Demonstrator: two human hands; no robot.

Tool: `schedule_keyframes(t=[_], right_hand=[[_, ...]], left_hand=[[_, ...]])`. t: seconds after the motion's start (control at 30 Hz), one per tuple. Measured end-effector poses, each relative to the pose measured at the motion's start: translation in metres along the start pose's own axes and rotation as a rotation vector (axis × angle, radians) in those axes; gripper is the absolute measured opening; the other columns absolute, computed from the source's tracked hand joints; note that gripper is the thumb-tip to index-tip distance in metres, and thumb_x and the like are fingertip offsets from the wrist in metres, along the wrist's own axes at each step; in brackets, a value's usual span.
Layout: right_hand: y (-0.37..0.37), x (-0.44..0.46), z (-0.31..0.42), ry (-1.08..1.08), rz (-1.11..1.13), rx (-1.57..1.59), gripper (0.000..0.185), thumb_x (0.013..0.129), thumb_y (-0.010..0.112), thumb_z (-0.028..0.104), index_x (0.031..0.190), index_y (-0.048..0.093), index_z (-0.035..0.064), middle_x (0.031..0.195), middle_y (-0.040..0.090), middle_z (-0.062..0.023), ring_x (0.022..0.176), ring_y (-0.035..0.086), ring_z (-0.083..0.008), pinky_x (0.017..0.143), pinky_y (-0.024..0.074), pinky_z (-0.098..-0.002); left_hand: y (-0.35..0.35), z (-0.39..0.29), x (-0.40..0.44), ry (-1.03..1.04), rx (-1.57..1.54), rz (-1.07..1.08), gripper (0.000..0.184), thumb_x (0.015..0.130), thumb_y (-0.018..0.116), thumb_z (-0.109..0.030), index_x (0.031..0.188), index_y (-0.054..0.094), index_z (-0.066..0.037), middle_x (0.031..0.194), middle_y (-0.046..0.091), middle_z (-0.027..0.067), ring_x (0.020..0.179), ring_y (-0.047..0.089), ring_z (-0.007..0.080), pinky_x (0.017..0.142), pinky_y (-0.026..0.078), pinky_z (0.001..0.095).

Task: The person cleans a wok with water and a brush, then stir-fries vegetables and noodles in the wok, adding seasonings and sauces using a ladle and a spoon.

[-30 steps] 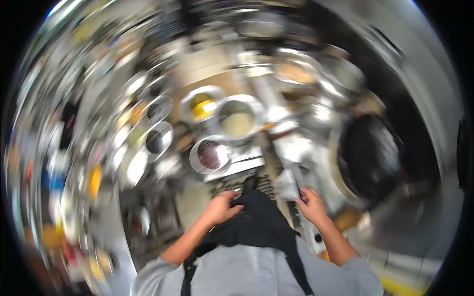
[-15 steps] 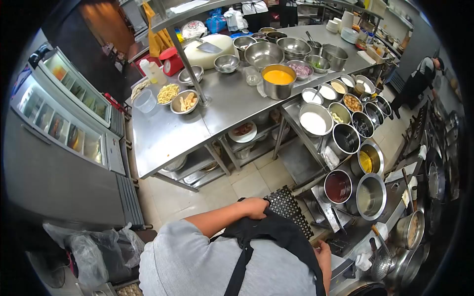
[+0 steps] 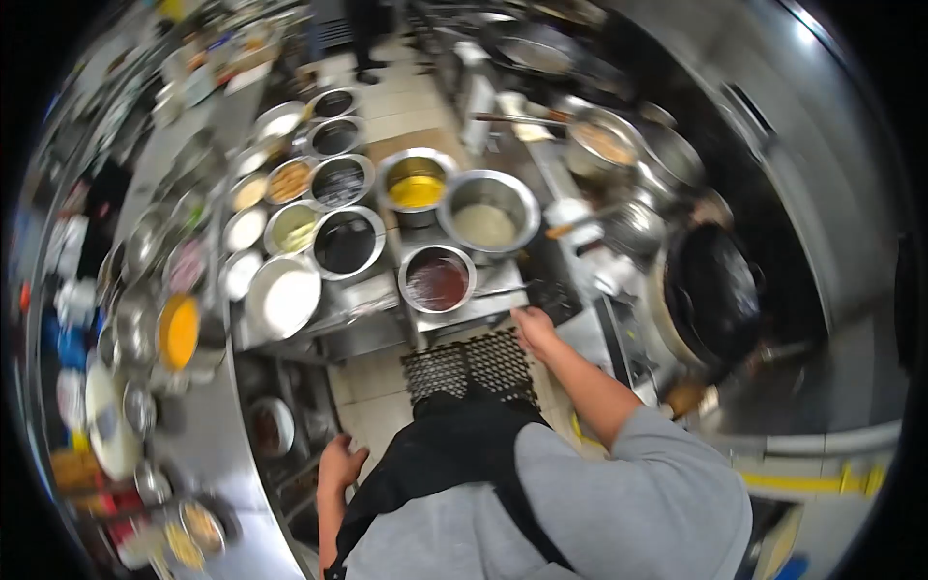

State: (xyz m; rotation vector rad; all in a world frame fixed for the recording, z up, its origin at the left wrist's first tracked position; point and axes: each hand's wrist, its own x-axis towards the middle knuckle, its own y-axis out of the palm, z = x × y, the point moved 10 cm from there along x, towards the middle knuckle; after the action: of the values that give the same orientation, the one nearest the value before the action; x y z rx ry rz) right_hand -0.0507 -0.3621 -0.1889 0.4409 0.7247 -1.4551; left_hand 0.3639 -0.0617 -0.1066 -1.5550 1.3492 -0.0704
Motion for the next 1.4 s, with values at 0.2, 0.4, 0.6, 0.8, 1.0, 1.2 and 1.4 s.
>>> schedule_keyframes(t=[0.2, 0.4, 0.6, 0.8, 1.0, 1.2, 1.4], right_hand=[[-0.035, 0.092, 0.043, 0.095, -0.151, 0.892, 0.091, 0.080, 0.068, 0.048, 0.148, 0.021, 0.0090, 0.152, 0.020, -0.0215, 0.135, 0.032, -0.0333, 0.104, 0.0332, -0.0469], [-0.024, 0.128, 0.161, -0.061, -0.023, 1.204, 0.082, 0.081, 0.066, 0.043, 0.146, 0.025, 0.0133, 0.141, 0.035, -0.0110, 0.130, 0.038, -0.0304, 0.106, 0.0288, -0.0483], [-0.152, 0.140, 0.242, -0.133, 0.000, 1.469, 0.028, 0.087, 0.060, 0.027, 0.088, 0.046, 0.0028, 0.069, 0.050, -0.0078, 0.058, 0.052, -0.0218, 0.053, 0.0452, -0.0358], [-0.191, 0.034, 0.200, -0.391, -0.168, 1.014, 0.017, 0.091, 0.053, 0.011, 0.080, 0.041, 0.0105, 0.056, 0.039, 0.0005, 0.042, 0.041, -0.0132, 0.036, 0.0348, -0.0286], [-0.125, -0.094, 0.103, -0.315, 0.259, 0.694, 0.026, 0.083, 0.056, 0.000, 0.101, 0.041, 0.0122, 0.072, 0.049, -0.0031, 0.050, 0.051, -0.0152, 0.038, 0.0441, -0.0311], [-0.095, -0.074, 0.162, -0.524, 0.109, 0.172, 0.030, 0.086, 0.057, -0.001, 0.114, 0.047, 0.0012, 0.073, 0.053, -0.0024, 0.051, 0.050, -0.0095, 0.038, 0.0414, -0.0250], [0.037, 0.047, 0.212, -0.462, 0.103, -0.328, 0.022, 0.082, 0.063, 0.011, 0.098, 0.062, -0.0036, 0.065, 0.061, -0.0092, 0.047, 0.056, -0.0189, 0.045, 0.0463, -0.0343]], left_hand=[[0.016, 0.004, 0.015, -0.007, -0.088, 0.112, 0.055, 0.074, 0.073, -0.025, 0.118, 0.058, 0.005, 0.112, 0.063, 0.0247, 0.107, 0.061, 0.0344, 0.091, 0.047, 0.0380], [0.016, -0.041, -0.009, -0.036, 0.017, 0.065, 0.052, 0.074, 0.073, -0.027, 0.114, 0.059, 0.003, 0.104, 0.067, 0.0217, 0.100, 0.064, 0.0330, 0.084, 0.049, 0.0371], [0.037, -0.106, -0.029, -0.119, -0.086, 0.079, 0.049, 0.075, 0.072, -0.026, 0.114, 0.060, 0.002, 0.105, 0.066, 0.0229, 0.101, 0.064, 0.0330, 0.085, 0.049, 0.0377], [0.094, -0.126, -0.011, 0.031, 0.140, 0.171, 0.047, 0.077, 0.068, -0.034, 0.108, 0.064, 0.001, 0.102, 0.067, 0.0223, 0.099, 0.065, 0.0335, 0.085, 0.049, 0.0389], [0.111, -0.153, 0.002, 0.031, 0.042, 0.327, 0.051, 0.075, 0.067, -0.039, 0.110, 0.064, -0.002, 0.104, 0.066, 0.0228, 0.103, 0.062, 0.0374, 0.087, 0.048, 0.0404], [0.066, -0.164, 0.064, 0.076, 0.178, 0.204, 0.060, 0.073, 0.071, -0.036, 0.119, 0.060, 0.001, 0.112, 0.065, 0.0213, 0.103, 0.063, 0.0340, 0.087, 0.050, 0.0379], [0.030, -0.157, 0.115, 0.126, 0.017, 0.270, 0.059, 0.076, 0.071, -0.033, 0.121, 0.057, 0.003, 0.116, 0.062, 0.0225, 0.103, 0.063, 0.0325, 0.087, 0.050, 0.0376]])
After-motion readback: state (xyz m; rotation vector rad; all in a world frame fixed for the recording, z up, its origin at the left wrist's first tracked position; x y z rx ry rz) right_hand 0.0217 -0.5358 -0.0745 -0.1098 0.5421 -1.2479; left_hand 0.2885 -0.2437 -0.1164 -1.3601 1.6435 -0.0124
